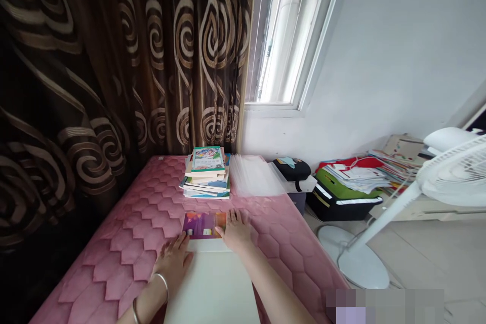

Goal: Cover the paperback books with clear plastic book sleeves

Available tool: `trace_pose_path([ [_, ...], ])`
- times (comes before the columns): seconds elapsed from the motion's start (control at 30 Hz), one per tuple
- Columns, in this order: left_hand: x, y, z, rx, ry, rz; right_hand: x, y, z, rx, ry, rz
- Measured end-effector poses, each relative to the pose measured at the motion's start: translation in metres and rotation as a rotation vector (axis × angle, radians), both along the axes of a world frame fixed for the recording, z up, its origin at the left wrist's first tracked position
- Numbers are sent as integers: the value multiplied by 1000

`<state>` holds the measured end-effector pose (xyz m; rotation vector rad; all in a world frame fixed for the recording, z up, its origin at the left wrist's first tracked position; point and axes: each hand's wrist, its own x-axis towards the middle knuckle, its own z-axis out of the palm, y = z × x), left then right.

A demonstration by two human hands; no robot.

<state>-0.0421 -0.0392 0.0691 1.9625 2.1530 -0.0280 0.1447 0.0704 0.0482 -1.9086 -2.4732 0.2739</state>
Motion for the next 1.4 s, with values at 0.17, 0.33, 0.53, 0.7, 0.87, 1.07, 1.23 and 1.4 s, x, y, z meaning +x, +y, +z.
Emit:
trace_pose_path([
  [0.17, -3, -17, -5, 61, -64, 14, -47, -12, 22, 117, 98, 80],
  [0.33, 0, -18, -8, 166, -73, 82, -102, -16, 17, 38, 203, 140],
  [0.53, -2, -19, -8, 155, -78, 89, -122, 20, 15, 32, 138, 108],
  [0.7, -2, -18, -9, 153, -95, 102, -134, 51, 12, 36, 94, -6],
  [0.87, -3, -19, -12, 166, -111, 107, -139, 49, 10, 53, 97, -26],
  [1.07, -3, -19, -15, 188, -100, 104, -129, 19, 13, 109, 158, 31],
  [1.23, -3, -20, -20, 233, -108, 100, -112, -9, 9, -27, 259, 123],
  [1.4, -2, -19, -23, 247, -113, 109, -110, -2, 11, -74, 218, 118],
])
